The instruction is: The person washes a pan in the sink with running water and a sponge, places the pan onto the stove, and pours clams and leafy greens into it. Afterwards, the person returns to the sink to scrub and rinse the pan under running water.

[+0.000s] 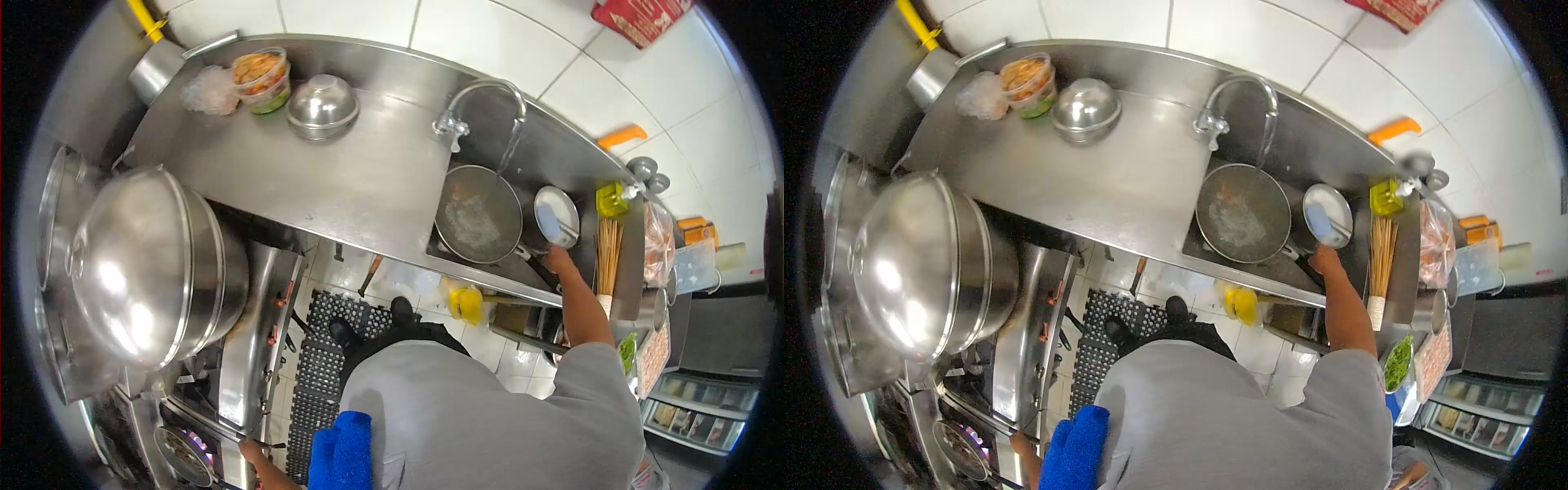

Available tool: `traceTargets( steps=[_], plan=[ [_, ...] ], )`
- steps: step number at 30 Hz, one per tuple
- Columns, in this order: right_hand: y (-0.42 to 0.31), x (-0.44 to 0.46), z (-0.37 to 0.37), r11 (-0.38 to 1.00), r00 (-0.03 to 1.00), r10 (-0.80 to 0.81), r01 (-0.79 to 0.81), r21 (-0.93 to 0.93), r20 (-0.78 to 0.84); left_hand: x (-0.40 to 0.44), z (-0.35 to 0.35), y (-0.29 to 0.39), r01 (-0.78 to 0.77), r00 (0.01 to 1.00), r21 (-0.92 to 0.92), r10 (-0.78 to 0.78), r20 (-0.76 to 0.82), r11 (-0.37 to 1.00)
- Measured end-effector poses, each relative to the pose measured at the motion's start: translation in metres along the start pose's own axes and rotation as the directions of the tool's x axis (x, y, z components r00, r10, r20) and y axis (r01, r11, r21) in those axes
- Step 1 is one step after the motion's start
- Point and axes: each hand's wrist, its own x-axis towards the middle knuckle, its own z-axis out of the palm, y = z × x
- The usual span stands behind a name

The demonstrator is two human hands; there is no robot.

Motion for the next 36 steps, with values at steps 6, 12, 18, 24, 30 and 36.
traceTargets(
  steps=[6,12,18,24,30,36],
  plan=[
    [0.004,-0.015,0.005,0.994,0.937,-0.004,0.042,-0.101,0.351,-0.04,-0.018,0.092,-0.637,0.696,-0.186,0.661,0.28,0.748],
    [-0.004,-0.03,-0.033,0.981,0.948,-0.068,0.12,-0.151,0.31,-0.171,-0.079,0.34,-0.174,0.503,-0.621,0.611,0.611,0.764],
    [-0.028,-0.078,-0.113,0.93,0.837,-0.35,0.365,0.047,0.421,-0.315,-0.092,0.525,-0.342,-0.267,-0.773,0.734,0.625,0.534],
    [-0.091,-0.137,-0.126,0.861,0.878,-0.418,0.301,0.41,0.233,-0.42,-0.072,0.586,0.446,-0.588,-0.376,0.582,0.561,0.813],
    [-0.095,-0.046,-0.107,0.537,0.933,-0.359,0.22,0.814,-0.015,-0.406,-0.071,0.58,0.626,-0.326,-0.258,0.548,0.77,0.735],
    [-0.176,0.034,-0.017,0.544,0.789,-0.614,0.396,0.74,0.029,-0.387,-0.094,0.589,0.525,-0.227,-0.346,0.52,0.823,0.777]
  ],
)
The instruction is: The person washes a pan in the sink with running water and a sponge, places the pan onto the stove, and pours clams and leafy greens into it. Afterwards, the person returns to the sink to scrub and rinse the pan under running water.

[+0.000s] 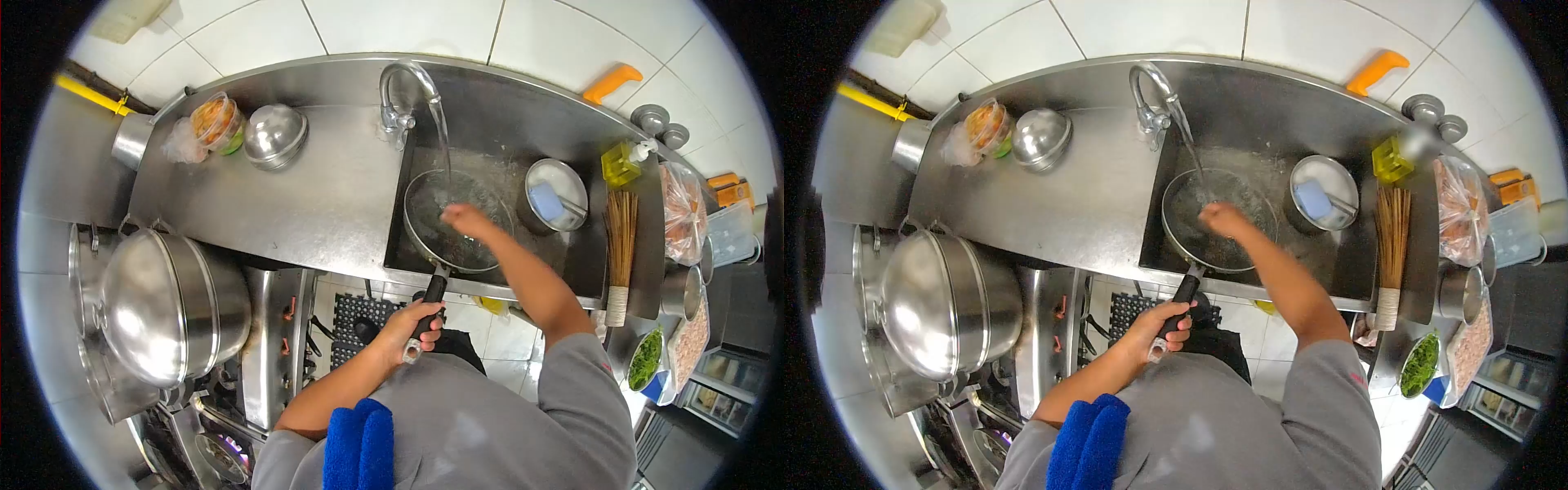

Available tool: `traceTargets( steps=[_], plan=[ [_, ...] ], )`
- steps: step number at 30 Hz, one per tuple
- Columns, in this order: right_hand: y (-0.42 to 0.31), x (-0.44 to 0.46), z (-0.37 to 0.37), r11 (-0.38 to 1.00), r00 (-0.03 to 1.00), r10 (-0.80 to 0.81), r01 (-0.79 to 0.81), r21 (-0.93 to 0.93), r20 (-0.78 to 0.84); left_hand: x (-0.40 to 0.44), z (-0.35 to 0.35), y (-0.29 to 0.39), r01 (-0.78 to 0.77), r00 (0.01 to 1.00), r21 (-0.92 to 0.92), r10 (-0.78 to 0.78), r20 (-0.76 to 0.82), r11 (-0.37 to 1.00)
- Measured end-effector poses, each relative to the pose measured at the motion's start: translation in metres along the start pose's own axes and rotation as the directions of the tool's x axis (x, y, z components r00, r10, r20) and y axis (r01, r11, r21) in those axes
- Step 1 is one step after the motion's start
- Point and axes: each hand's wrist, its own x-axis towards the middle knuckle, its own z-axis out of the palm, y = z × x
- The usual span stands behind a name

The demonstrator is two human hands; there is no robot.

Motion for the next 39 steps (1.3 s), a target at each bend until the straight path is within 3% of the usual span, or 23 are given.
traceTargets(
  steps=[1,2,4,7,8,10,12,13,15,16,18,19,21,22,23,25,26,27,30,32,33,37,39],
  plan=[
    [0.012,0.006,0.023,0.987,0.976,-0.162,0.16,0.021,0.146,-0.001,-0.002,0.004,0.005,1.0,0.0,-0.005,-0.012,1.0],
    [0.01,-0.006,0.032,0.958,0.947,-0.237,0.265,-0.11,0.215,-0.003,-0.003,0.009,0.002,1.0,0.022,-0.002,-0.027,1.0],
    [0.018,-0.019,0.027,0.869,0.858,-0.285,0.419,-0.262,0.426,-0.006,-0.01,0.016,0.005,0.999,0.031,-0.004,-0.04,1.0],
    [0.096,-0.019,0.016,0.794,0.874,-0.42,0.484,-0.368,0.244,-0.006,-0.019,0.025,0.033,0.999,0.023,-0.033,-0.018,0.999],
    [0.103,-0.006,0.013,0.92,0.974,-0.215,0.225,-0.32,0.067,-0.003,-0.024,0.027,0.042,0.999,0.033,-0.042,0.007,0.999],
    [0.102,0.009,0.018,0.975,0.995,0.04,-0.058,-0.212,-0.088,-0.001,-0.022,0.029,0.059,0.998,0.066,-0.057,-0.038,0.996],
    [0.07,0.027,0.033,0.891,0.937,0.007,-0.163,-0.423,-0.348,0.001,-0.014,0.03,0.077,0.995,0.101,-0.07,-0.078,0.992],
    [0.066,0.02,0.035,0.894,0.937,0.021,-0.173,-0.413,-0.349,-0.002,-0.009,0.031,0.079,0.99,0.177,-0.055,-0.132,0.981],
    [0.056,0.004,0.035,0.912,0.933,-0.33,0.276,-0.303,-0.144,-0.002,-0.003,0.036,0.087,0.982,0.258,-0.04,-0.183,0.962],
    [0.058,-0.009,0.03,0.915,0.934,-0.327,0.273,-0.299,-0.147,-0.003,-0.003,0.037,0.095,0.979,0.258,-0.043,-0.2,0.962],
    [0.067,-0.037,0.023,0.782,0.885,-0.453,0.454,-0.426,0.11,-0.004,-0.008,0.039,0.112,0.972,0.256,-0.053,-0.229,0.96],
    [0.07,-0.033,0.022,0.789,0.887,-0.45,0.449,-0.42,0.105,-0.003,-0.015,0.039,0.114,0.981,0.193,-0.079,-0.177,0.975],
    [0.078,-0.011,0.004,0.833,0.979,-0.204,0.181,-0.523,0.014,-0.001,-0.015,0.041,0.124,0.987,0.134,-0.108,-0.12,0.983],
    [0.073,0.004,0.001,0.936,0.999,0.012,0.001,-0.351,0.033,-0.001,-0.01,0.043,0.128,0.982,0.195,-0.097,-0.163,0.972],
    [0.068,0.005,0.011,0.939,0.999,0.014,-0.001,-0.344,0.035,-0.003,-0.006,0.043,0.135,0.975,0.252,-0.083,-0.207,0.958],
    [0.036,-0.007,0.024,0.931,0.954,-0.228,0.154,-0.33,-0.197,-0.005,0.0,0.043,0.135,0.966,0.301,-0.058,-0.251,0.944],
    [0.037,-0.009,0.029,0.903,0.939,-0.344,0.327,-0.279,-0.013,-0.005,0.001,0.044,0.133,0.958,0.352,-0.029,-0.286,0.927],
    [0.025,-0.023,0.037,0.919,0.948,-0.285,0.312,-0.242,0.142,-0.004,0.001,0.046,0.137,0.957,0.354,-0.031,-0.289,0.925],
    [0.076,-0.007,0.043,0.909,0.934,-0.351,0.358,-0.213,0.072,-0.007,-0.001,0.047,0.139,0.955,0.408,-0.013,-0.296,0.903],
    [0.077,0.007,0.027,0.963,0.934,-0.165,0.084,-0.257,-0.316,-0.005,-0.001,0.048,0.151,0.958,0.366,-0.044,-0.284,0.918],
    [0.068,0.006,0.026,0.963,0.935,-0.164,0.082,-0.259,-0.313,-0.003,0.0,0.047,0.152,0.958,0.363,-0.046,-0.283,0.919],
    [0.039,-0.015,0.055,0.892,0.894,-0.428,0.393,-0.223,-0.135,-0.003,-0.001,0.045,0.147,0.958,0.389,-0.034,-0.284,0.91],
    [0.058,-0.008,0.049,0.904,0.886,-0.425,0.406,-0.132,-0.184,-0.004,-0.001,0.045,0.152,0.959,0.374,-0.044,-0.281,0.915]
  ],
)
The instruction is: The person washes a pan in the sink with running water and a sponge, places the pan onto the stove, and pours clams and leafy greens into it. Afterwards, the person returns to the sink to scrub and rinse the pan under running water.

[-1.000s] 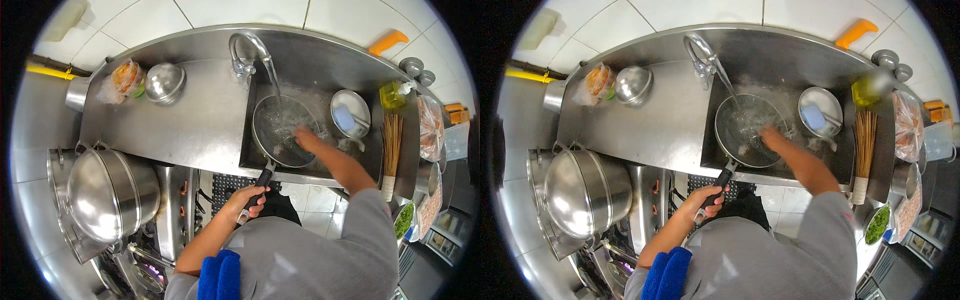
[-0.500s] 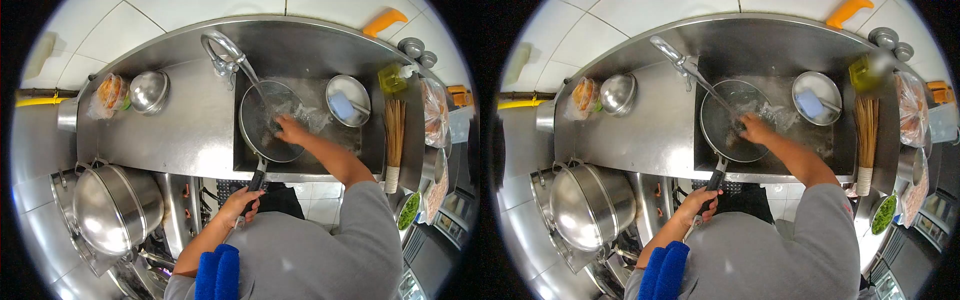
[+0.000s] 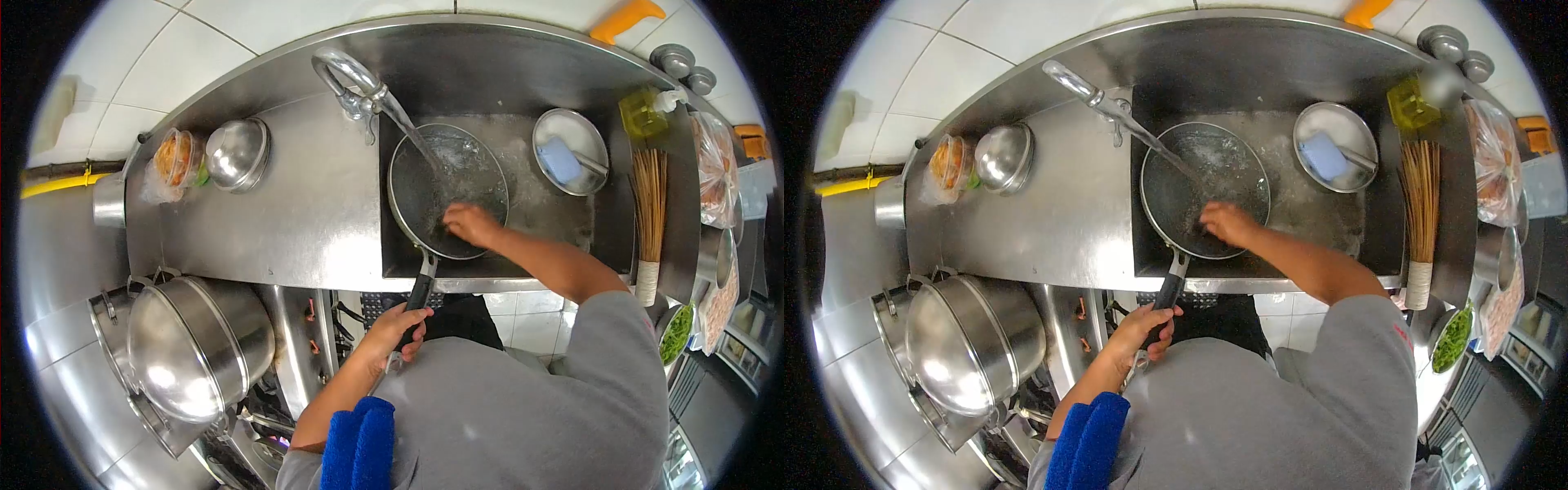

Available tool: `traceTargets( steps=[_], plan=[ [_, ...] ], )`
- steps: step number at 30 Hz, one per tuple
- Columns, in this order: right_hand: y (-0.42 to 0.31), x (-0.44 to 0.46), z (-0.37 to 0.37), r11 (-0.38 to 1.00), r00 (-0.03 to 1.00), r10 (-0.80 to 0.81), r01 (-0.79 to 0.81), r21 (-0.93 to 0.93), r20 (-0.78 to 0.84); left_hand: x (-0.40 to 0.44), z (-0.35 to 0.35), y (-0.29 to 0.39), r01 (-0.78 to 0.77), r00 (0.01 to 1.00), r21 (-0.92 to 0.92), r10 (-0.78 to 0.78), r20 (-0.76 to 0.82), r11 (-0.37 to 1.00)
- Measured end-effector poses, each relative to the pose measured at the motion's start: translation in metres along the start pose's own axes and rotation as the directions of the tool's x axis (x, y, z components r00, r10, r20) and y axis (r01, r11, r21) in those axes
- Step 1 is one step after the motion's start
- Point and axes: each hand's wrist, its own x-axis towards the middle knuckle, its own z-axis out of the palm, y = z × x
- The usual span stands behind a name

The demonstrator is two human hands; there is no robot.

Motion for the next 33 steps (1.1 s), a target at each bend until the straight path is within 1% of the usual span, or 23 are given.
traceTargets(
  steps=[1,3,4,6,7,10,11,13,14,16,17,18,20,21,22,24,25,26,27,28,29,31,33],
  plan=[
    [0.004,0.006,-0.003,1.0,1.0,-0.001,0.001,-0.002,-0.002,0.001,0.0,0.001,0.001,1.0,-0.014,-0.001,0.004,1.0],
    [0.007,0.017,-0.002,0.994,0.978,0.089,-0.1,-0.049,-0.189,0.0,0.001,0.0,0.006,1.0,-0.029,-0.006,0.006,1.0],
    [-0.006,0.018,-0.001,0.994,0.978,0.086,-0.097,-0.05,-0.19,0.001,0.002,0.001,-0.001,1.0,-0.029,0.002,0.012,1.0],
    [-0.035,0.007,0.012,0.998,1.0,0.018,-0.018,-0.057,-0.002,0.002,0.0,-0.001,0.003,1.0,-0.029,-0.003,0.01,1.0],
    [-0.015,0.005,0.007,1.0,1.0,0.004,-0.004,0.007,-0.001,0.003,-0.003,-0.003,0.007,1.0,-0.066,-0.005,0.027,0.998],
    [0.016,0.012,-0.016,0.94,0.946,0.318,-0.323,-0.113,-0.06,0.006,-0.005,-0.003,-0.013,0.998,-0.082,0.017,0.056,0.997],
    [0.013,0.008,-0.005,0.94,0.946,0.318,-0.323,-0.109,-0.06,0.005,-0.006,-0.004,-0.012,0.998,-0.069,0.016,0.065,0.998],
    [-0.017,0.002,0.007,0.998,0.997,0.016,-0.021,0.065,0.073,0.006,-0.004,-0.002,-0.018,0.997,-0.091,0.024,0.067,0.996],
    [-0.016,-0.002,0.009,0.997,0.997,0.021,-0.027,0.073,0.078,0.004,-0.004,-0.004,-0.015,0.997,-0.112,0.023,0.068,0.994],
    [0.007,0.004,-0.004,0.987,0.983,0.141,-0.149,0.064,0.117,0.004,-0.005,-0.005,-0.023,0.997,-0.095,0.03,0.073,0.995],
    [0.032,0.008,-0.008,0.989,0.988,0.143,-0.144,0.02,0.059,0.005,-0.006,-0.004,-0.029,0.996,-0.074,0.035,0.08,0.997],
    [0.026,0.004,-0.007,0.989,0.987,0.148,-0.15,0.021,0.061,0.003,-0.004,-0.007,-0.024,0.996,-0.075,0.03,0.082,0.997],
    [0.002,0.006,-0.012,0.966,0.969,0.24,-0.245,-0.081,-0.06,0.004,-0.003,-0.004,-0.013,0.998,-0.116,0.021,0.063,0.993],
    [-0.011,0.001,-0.008,0.994,0.994,0.107,-0.107,-0.012,0.007,0.005,-0.003,-0.004,-0.014,0.998,-0.119,0.021,0.061,0.993],
    [-0.018,-0.008,-0.005,0.999,0.98,0.044,-0.05,0.022,0.196,0.005,-0.004,-0.005,-0.021,0.997,-0.132,0.03,0.068,0.991],
    [0.009,-0.034,-0.008,0.996,0.975,-0.082,0.075,0.038,0.208,0.004,-0.005,-0.008,-0.029,0.997,-0.138,0.039,0.072,0.99],
    [0.024,-0.038,-0.025,0.966,0.959,0.083,-0.011,-0.259,0.27,0.005,-0.005,-0.007,-0.026,0.995,-0.155,0.04,0.092,0.988],
    [0.036,-0.033,-0.04,0.841,0.926,0.259,-0.076,-0.535,0.275,0.005,-0.005,-0.006,-0.02,0.993,-0.171,0.04,0.112,0.985],
    [0.051,-0.018,-0.036,0.84,0.93,0.253,-0.075,-0.538,0.267,0.005,-0.005,-0.004,-0.005,0.993,-0.132,0.02,0.114,0.991],
    [0.073,-0.001,-0.022,0.76,0.971,0.239,-0.174,-0.626,0.02,0.005,-0.004,-0.003,-0.012,0.993,-0.125,0.026,0.115,0.992],
    [0.086,0.01,-0.015,0.676,0.955,0.196,-0.297,-0.674,-0.224,0.004,-0.002,-0.003,-0.001,0.994,-0.115,0.014,0.11,0.993],
    [0.036,0.054,-0.029,0.794,0.937,0.344,-0.328,-0.512,-0.067,0.004,0.006,-0.002,0.023,0.998,-0.04,-0.021,0.061,0.999],
    [0.013,0.083,-0.014,0.848,0.873,0.487,-0.48,-0.226,-0.026,0.005,0.014,-0.002,0.021,1.0,0.007,-0.021,0.021,1.0]
  ],
)
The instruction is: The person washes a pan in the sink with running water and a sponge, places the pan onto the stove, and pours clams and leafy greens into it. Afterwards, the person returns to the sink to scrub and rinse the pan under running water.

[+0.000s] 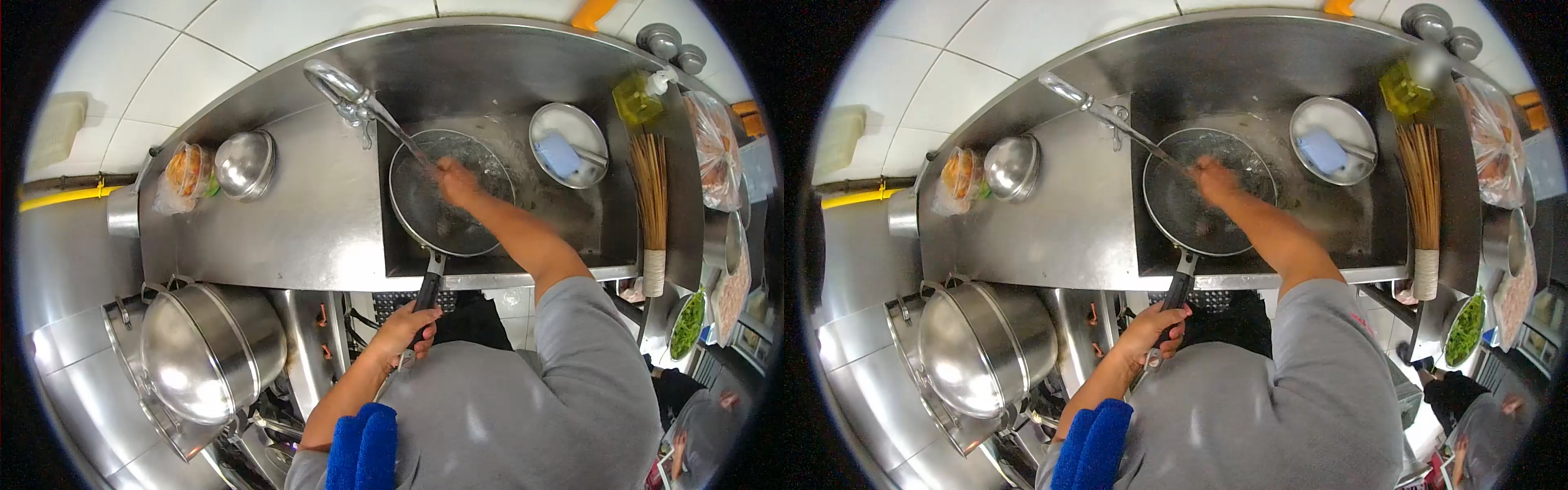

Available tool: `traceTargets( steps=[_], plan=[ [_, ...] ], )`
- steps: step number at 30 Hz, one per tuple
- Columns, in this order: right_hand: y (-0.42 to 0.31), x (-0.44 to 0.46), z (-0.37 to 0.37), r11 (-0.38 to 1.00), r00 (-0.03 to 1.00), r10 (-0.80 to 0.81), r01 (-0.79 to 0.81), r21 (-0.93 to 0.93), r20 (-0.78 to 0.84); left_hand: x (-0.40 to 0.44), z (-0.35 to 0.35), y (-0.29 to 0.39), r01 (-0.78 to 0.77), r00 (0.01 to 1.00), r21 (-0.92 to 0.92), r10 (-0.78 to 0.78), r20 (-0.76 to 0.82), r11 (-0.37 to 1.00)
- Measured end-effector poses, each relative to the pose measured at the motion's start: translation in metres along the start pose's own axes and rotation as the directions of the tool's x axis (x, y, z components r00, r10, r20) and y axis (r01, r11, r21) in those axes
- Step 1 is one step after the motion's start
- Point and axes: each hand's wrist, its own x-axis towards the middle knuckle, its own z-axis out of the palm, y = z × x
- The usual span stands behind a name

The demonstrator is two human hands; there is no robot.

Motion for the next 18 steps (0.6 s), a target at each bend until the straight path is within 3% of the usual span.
traceTargets(
  steps=[2,6,7,9,10,11,13,15,18],
  plan=[
    [-0.016,-0.023,0.018,0.925,0.924,-0.369,0.353,-0.144,-0.104,0.0,0.004,0.001,-0.006,0.999,0.05,0.008,-0.038,0.999],
    [0.002,-0.086,0.003,0.791,0.748,-0.609,0.6,0.122,0.265,0.0,0.002,-0.001,0.001,0.999,0.019,0.0,-0.054,1.0],
    [0.032,-0.085,0.015,0.864,0.809,-0.49,0.401,0.305,0.324,0.0,-0.001,-0.001,0.0,0.999,-0.029,-0.001,-0.039,1.0],
    [0.067,-0.07,0.009,0.947,0.888,-0.317,0.275,0.168,0.333,0.001,-0.004,0.0,0.005,1.0,-0.031,-0.005,-0.024,1.0],
    [0.073,-0.063,-0.003,0.938,0.93,-0.28,0.318,-0.139,0.239,0.001,-0.004,-0.001,0.02,1.0,-0.039,-0.02,-0.001,0.999],
    [0.071,-0.046,-0.009,0.937,0.93,-0.281,0.32,-0.143,0.236,0.001,-0.006,0.0,0.015,1.0,-0.038,-0.015,0.001,0.999],
    [0.054,-0.006,-0.003,0.946,0.948,-0.319,0.318,-0.055,0.002,0.002,-0.01,0.002,0.052,0.995,-0.04,-0.049,0.087,0.998],
    [0.007,0.011,0.016,0.877,0.855,-0.479,0.476,-0.067,-0.199,0.001,-0.005,0.004,0.05,0.998,-0.002,-0.05,0.039,0.999],
    [-0.037,-0.024,0.041,0.859,0.882,-0.432,0.466,0.212,-0.188,0.007,-0.005,0.004,0.052,0.998,0.062,-0.05,-0.032,0.997]
  ],
)
